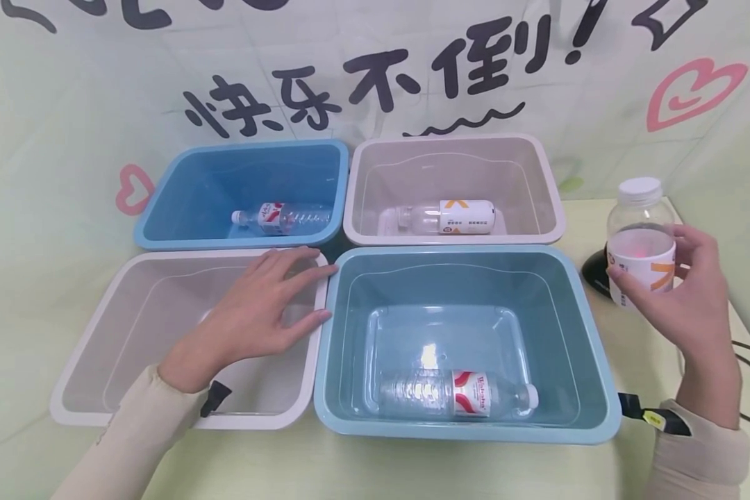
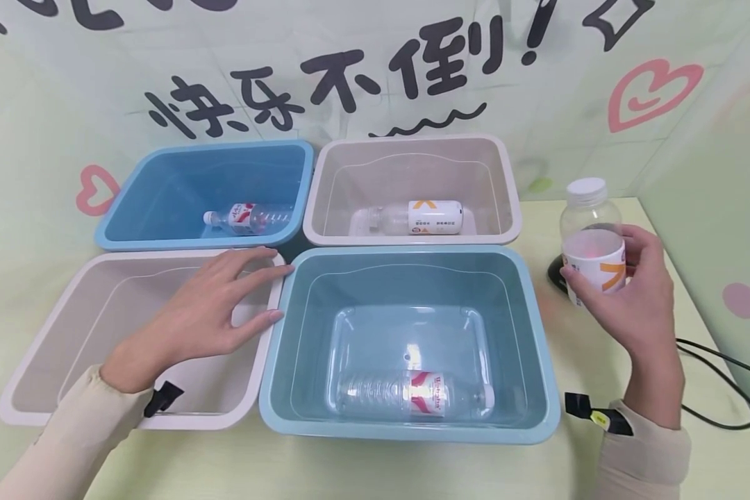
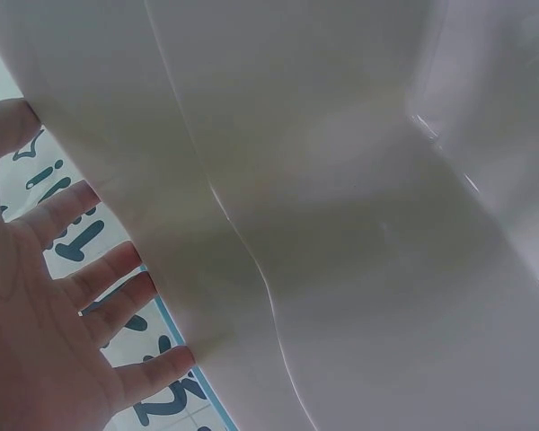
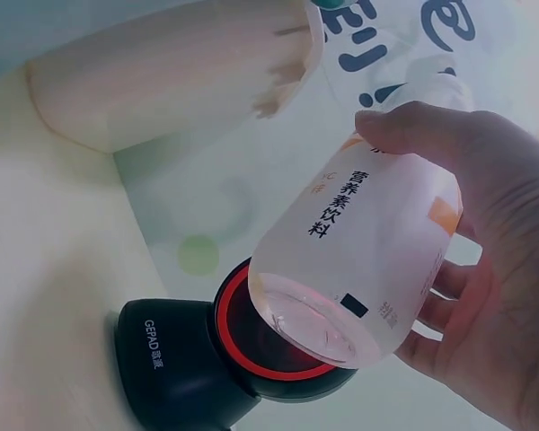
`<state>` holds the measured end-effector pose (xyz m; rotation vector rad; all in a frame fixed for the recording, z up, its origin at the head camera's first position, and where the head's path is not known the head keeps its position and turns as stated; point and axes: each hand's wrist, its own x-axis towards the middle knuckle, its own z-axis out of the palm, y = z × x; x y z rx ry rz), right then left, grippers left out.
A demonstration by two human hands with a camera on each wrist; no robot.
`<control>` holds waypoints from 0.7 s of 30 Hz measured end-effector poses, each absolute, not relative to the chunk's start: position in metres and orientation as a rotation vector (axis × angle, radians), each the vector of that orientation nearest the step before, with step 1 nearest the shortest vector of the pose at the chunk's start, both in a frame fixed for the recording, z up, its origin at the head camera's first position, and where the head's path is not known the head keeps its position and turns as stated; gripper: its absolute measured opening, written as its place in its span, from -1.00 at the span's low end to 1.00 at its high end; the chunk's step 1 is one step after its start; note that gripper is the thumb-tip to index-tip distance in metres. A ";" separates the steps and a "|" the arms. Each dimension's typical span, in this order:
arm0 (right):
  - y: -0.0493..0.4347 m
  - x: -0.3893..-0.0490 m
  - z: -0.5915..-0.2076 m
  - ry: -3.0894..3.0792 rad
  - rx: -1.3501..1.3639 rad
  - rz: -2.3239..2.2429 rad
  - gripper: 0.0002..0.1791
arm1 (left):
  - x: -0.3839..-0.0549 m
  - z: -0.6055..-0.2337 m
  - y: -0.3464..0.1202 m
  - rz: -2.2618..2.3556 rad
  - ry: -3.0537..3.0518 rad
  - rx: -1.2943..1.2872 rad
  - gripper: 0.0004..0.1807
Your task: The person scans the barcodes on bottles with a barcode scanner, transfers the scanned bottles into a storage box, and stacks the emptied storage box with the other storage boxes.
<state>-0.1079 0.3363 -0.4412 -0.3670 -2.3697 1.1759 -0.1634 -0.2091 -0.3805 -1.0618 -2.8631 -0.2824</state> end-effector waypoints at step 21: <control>0.339 -0.109 -0.444 -2.478 -0.409 1.074 -0.01 | -0.164 -0.381 -0.210 -0.280 -2.848 -1.068 -0.27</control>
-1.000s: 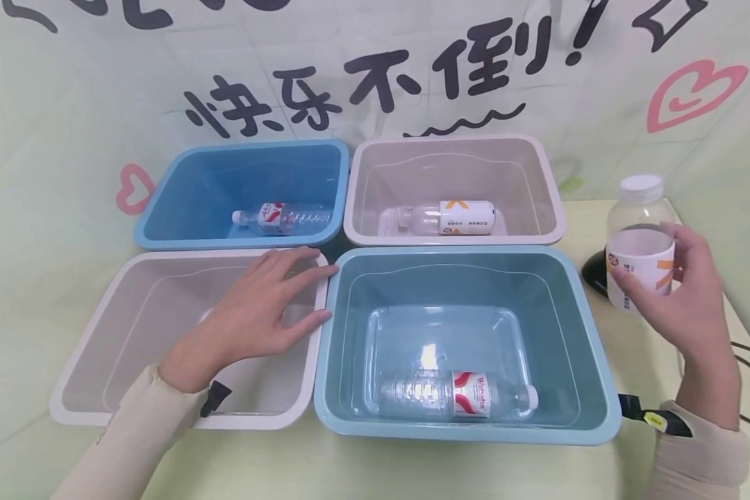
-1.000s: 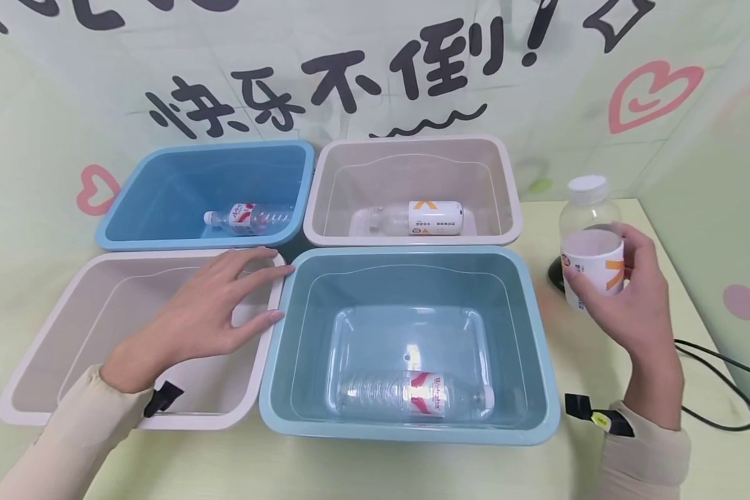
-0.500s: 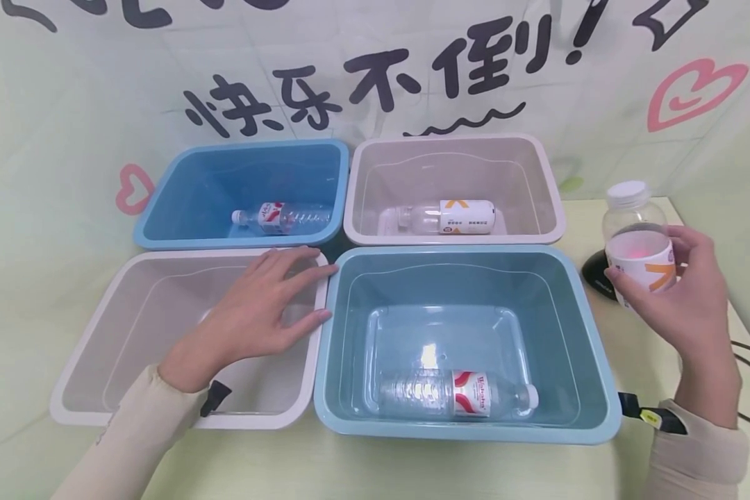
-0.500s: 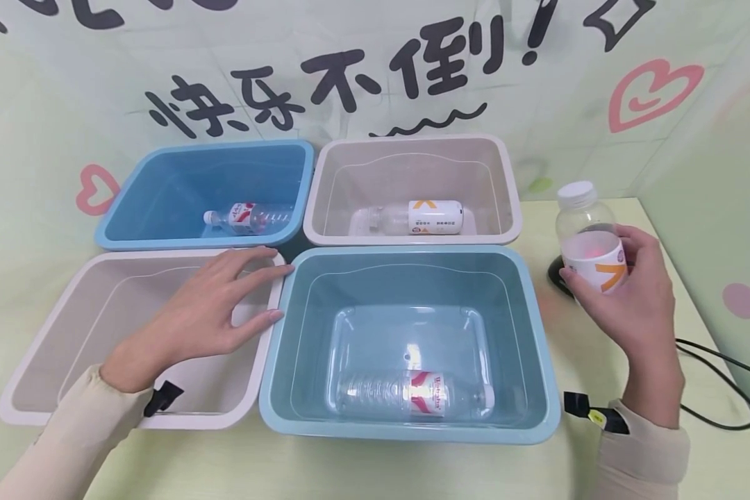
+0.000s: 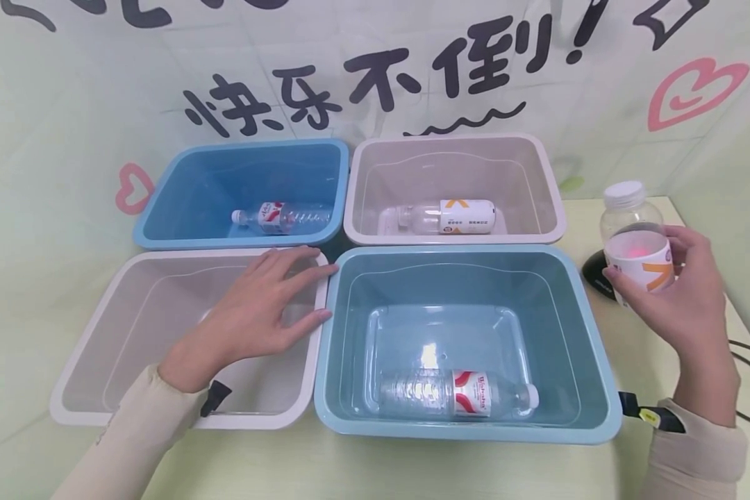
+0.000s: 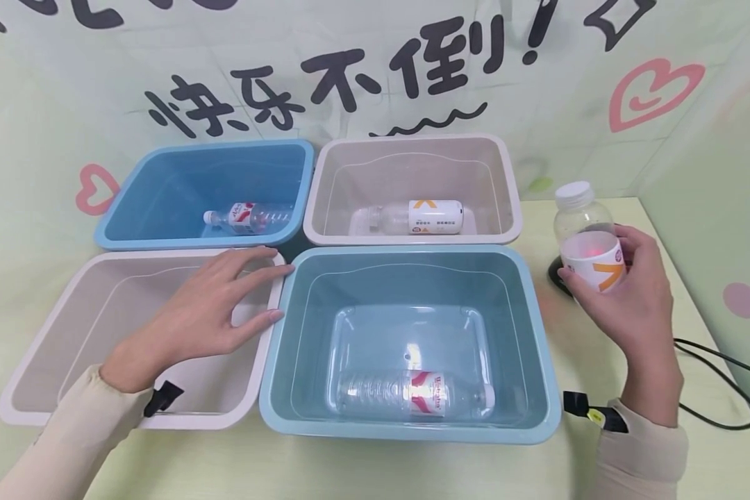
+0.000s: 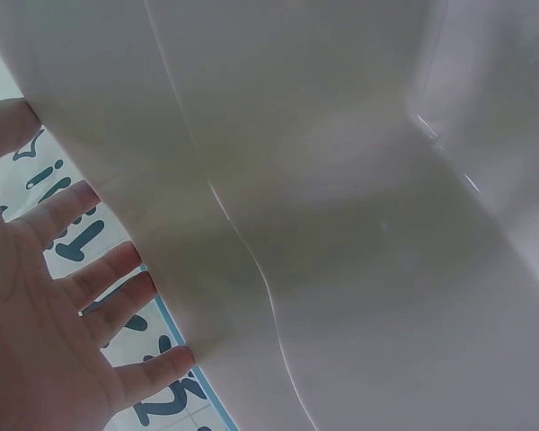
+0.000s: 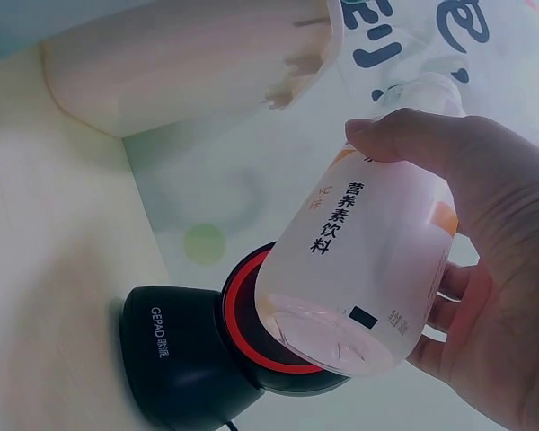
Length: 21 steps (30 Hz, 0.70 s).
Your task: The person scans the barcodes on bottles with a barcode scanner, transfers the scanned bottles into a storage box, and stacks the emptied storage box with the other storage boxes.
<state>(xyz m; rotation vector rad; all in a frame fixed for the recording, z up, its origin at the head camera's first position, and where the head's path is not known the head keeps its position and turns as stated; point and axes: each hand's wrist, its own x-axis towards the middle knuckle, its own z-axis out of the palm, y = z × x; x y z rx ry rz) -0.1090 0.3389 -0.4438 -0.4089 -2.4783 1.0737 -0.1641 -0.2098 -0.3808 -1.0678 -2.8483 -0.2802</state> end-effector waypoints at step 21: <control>0.327 -0.115 -0.447 -2.446 -0.211 1.190 -0.07 | -0.165 -0.381 -0.210 -0.282 -2.860 -1.058 -0.27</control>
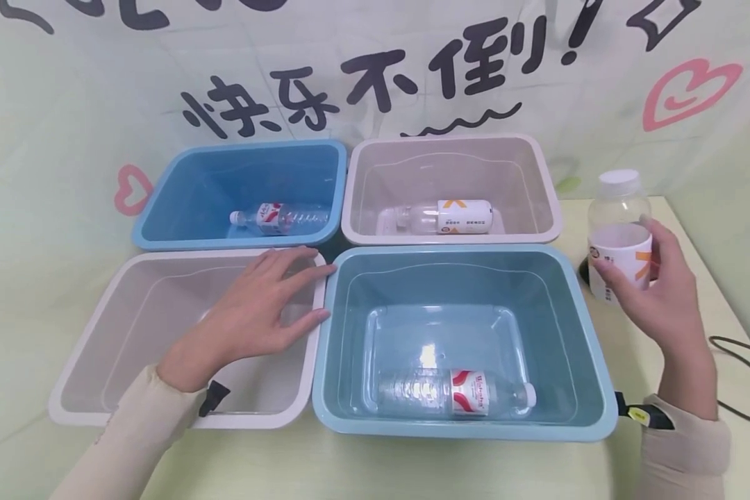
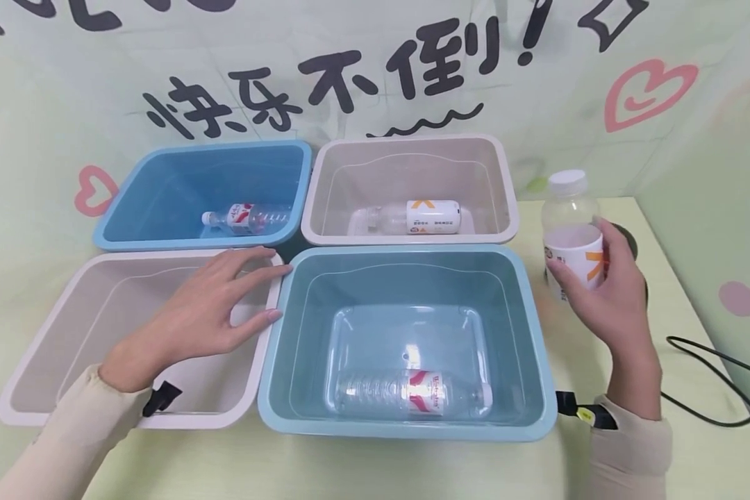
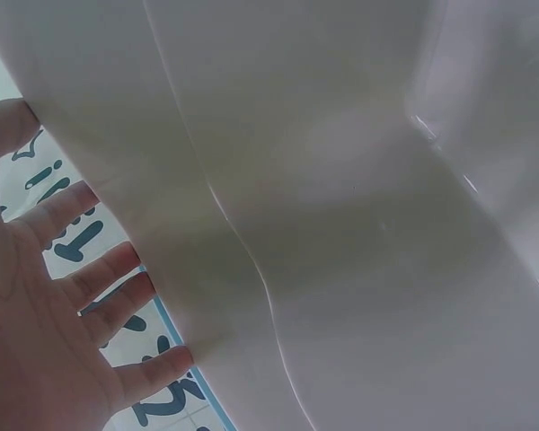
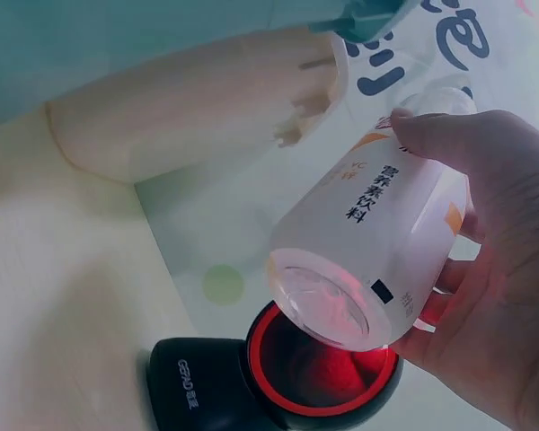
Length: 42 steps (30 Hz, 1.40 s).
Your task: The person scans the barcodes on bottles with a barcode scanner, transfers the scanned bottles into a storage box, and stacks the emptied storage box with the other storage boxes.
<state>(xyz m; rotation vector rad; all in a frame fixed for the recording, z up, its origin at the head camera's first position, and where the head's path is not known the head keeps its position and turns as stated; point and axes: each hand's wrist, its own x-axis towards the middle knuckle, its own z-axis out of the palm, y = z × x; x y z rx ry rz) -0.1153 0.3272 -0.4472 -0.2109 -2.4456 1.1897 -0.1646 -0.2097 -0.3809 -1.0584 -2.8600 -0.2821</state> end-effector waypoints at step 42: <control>0.267 -0.235 -0.332 -2.661 0.619 0.919 -0.10 | -0.167 -0.384 -0.207 -0.281 -2.842 -1.064 -0.27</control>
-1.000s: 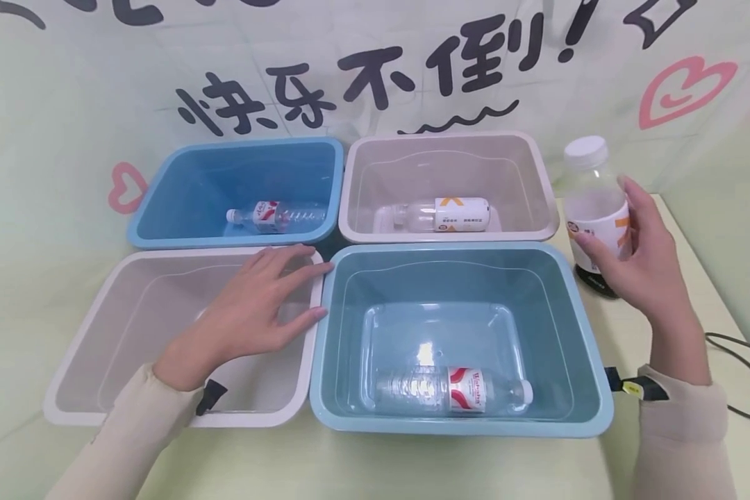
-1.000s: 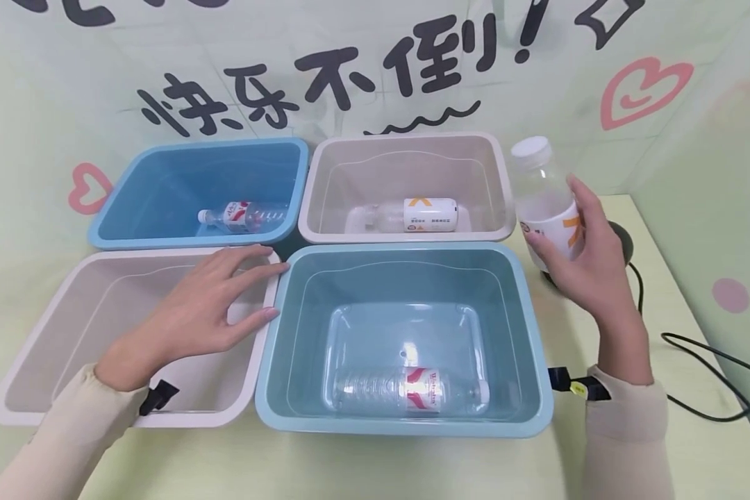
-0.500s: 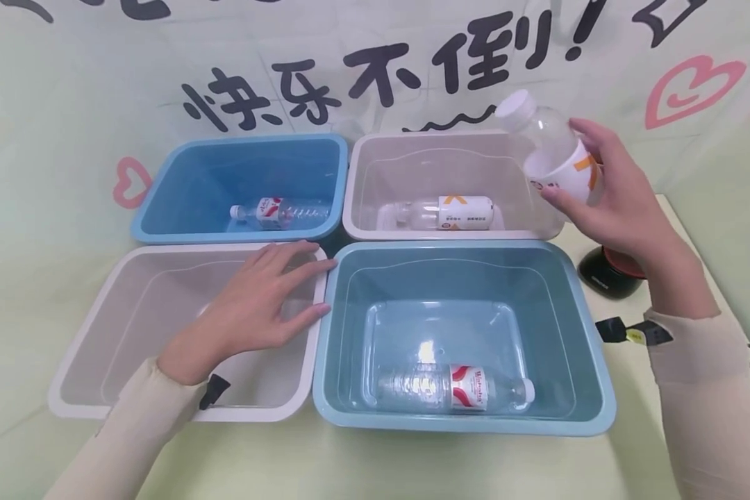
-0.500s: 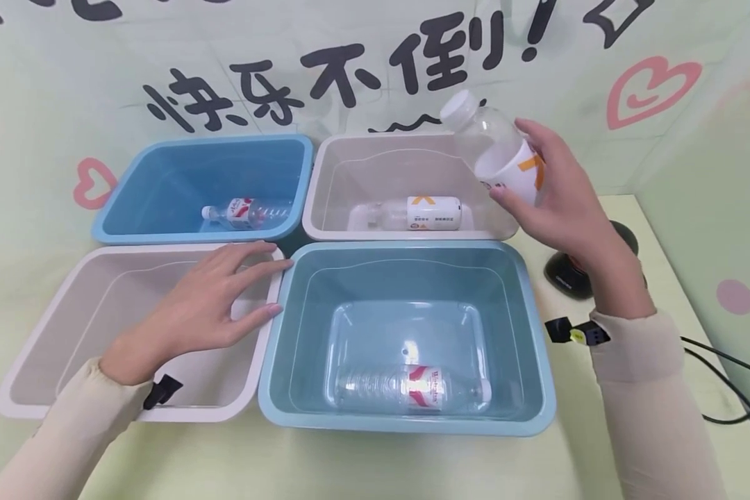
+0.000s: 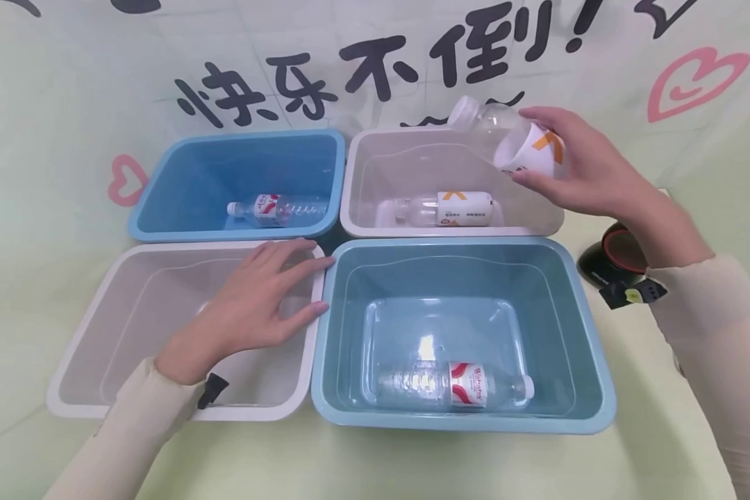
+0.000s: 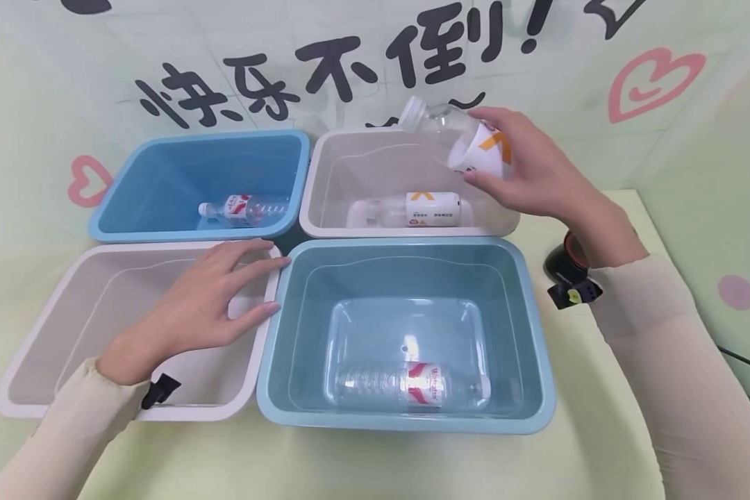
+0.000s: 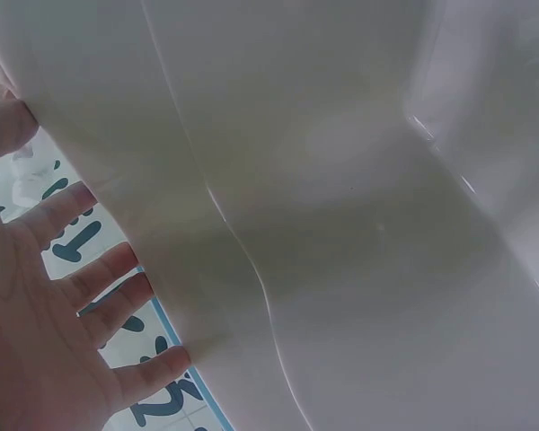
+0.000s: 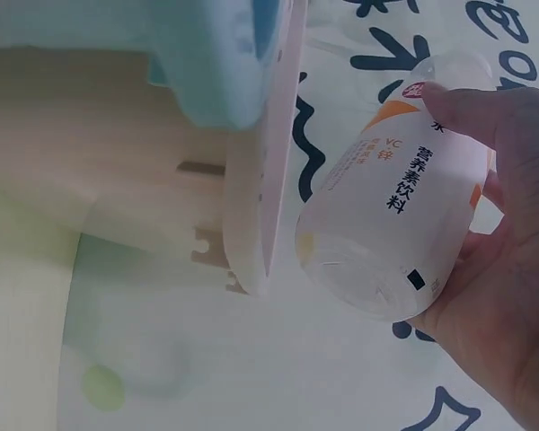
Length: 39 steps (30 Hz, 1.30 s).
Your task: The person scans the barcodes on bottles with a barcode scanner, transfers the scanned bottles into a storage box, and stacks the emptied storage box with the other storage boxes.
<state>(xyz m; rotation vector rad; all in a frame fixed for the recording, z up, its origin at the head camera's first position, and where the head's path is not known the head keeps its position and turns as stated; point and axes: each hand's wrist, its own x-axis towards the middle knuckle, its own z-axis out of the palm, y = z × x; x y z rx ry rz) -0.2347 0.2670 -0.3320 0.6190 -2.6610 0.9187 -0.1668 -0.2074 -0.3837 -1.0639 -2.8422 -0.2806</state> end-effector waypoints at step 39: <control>0.215 -0.313 -0.313 -2.838 0.823 0.590 -0.19 | -0.168 -0.385 -0.212 -0.272 -2.779 -1.097 -0.28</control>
